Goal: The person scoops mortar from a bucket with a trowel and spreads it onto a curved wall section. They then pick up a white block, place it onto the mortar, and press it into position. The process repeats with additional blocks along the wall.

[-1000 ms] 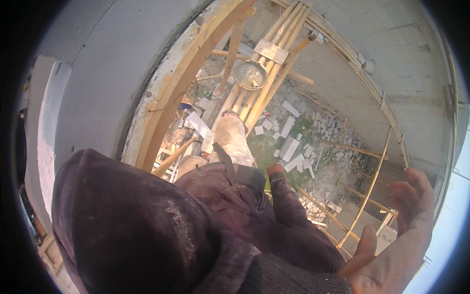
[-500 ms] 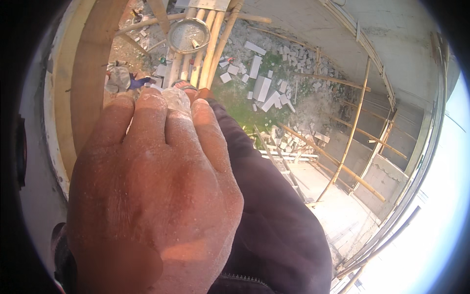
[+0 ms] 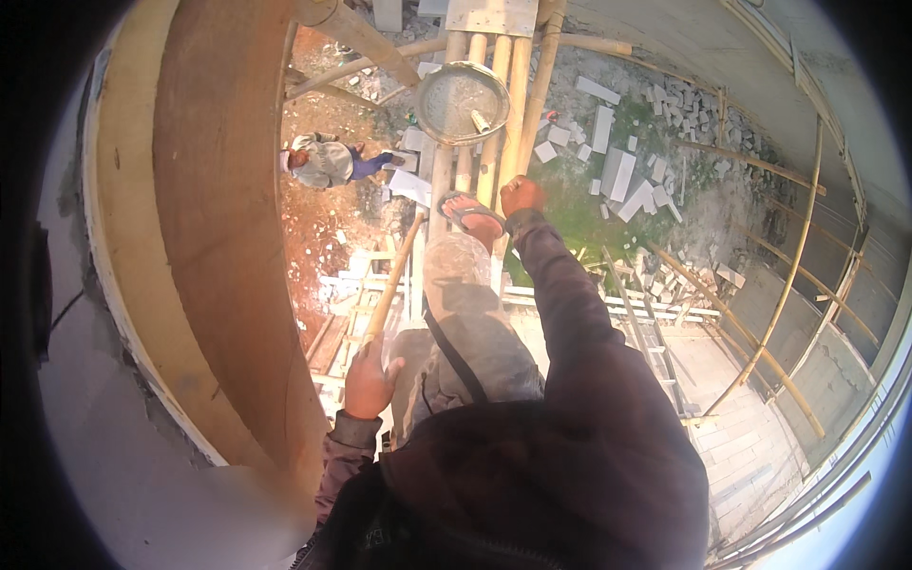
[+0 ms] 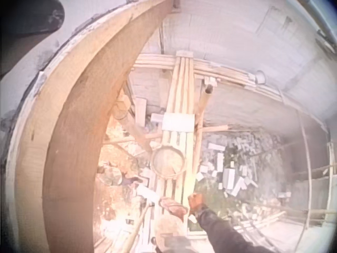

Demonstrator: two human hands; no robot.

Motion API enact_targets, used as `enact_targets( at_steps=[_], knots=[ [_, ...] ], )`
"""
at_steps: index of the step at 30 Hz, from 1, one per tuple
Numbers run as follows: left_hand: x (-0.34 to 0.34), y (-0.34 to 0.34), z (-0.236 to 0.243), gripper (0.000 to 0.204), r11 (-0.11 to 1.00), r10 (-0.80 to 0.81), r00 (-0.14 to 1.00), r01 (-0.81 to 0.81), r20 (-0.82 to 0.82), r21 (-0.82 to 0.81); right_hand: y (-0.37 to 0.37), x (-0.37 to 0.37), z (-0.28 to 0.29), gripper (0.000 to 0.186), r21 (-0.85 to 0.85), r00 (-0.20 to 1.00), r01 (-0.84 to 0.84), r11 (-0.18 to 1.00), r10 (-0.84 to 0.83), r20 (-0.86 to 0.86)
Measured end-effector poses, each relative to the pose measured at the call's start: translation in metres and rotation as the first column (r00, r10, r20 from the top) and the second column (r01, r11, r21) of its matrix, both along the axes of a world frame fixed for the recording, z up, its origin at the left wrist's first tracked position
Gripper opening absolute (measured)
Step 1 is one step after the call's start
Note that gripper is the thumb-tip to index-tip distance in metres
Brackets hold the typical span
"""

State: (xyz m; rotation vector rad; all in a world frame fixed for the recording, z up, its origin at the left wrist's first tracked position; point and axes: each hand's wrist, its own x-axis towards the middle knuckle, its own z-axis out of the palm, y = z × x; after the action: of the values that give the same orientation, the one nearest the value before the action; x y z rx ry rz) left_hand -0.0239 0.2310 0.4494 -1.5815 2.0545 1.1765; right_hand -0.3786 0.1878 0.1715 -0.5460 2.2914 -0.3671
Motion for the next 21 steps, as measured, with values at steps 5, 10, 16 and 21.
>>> enact_targets(
  at_steps=[5, 10, 16, 21],
  knots=[
    [0.074, 0.123, -0.043, 0.107, 0.706, 0.365, 0.791, -0.580, 0.491, 0.408, -0.076, -0.036, -0.097, 0.047, -0.111, 0.922, 0.388, 0.915, -0.387, 0.030],
    [0.082, 0.162, -0.047, 0.109, 0.267, 0.548, 0.597, -0.789, 0.586, 0.553, -0.132, -0.073, -0.198, 0.069, -0.037, 0.861, 0.506, 0.862, -0.502, 0.082],
    [0.086, 0.196, -0.060, 0.087, 0.397, 0.528, 0.657, -0.751, 0.538, 0.528, -0.149, -0.068, -0.213, 0.054, -0.122, 0.798, 0.603, 0.789, -0.599, 0.071],
    [0.147, 0.251, -0.090, 0.073, 0.583, 0.345, 0.868, -0.495, 0.356, 0.644, -0.174, -0.049, -0.167, 0.013, -0.047, 0.370, 0.855, 0.517, -0.545, 0.753]
  ],
)
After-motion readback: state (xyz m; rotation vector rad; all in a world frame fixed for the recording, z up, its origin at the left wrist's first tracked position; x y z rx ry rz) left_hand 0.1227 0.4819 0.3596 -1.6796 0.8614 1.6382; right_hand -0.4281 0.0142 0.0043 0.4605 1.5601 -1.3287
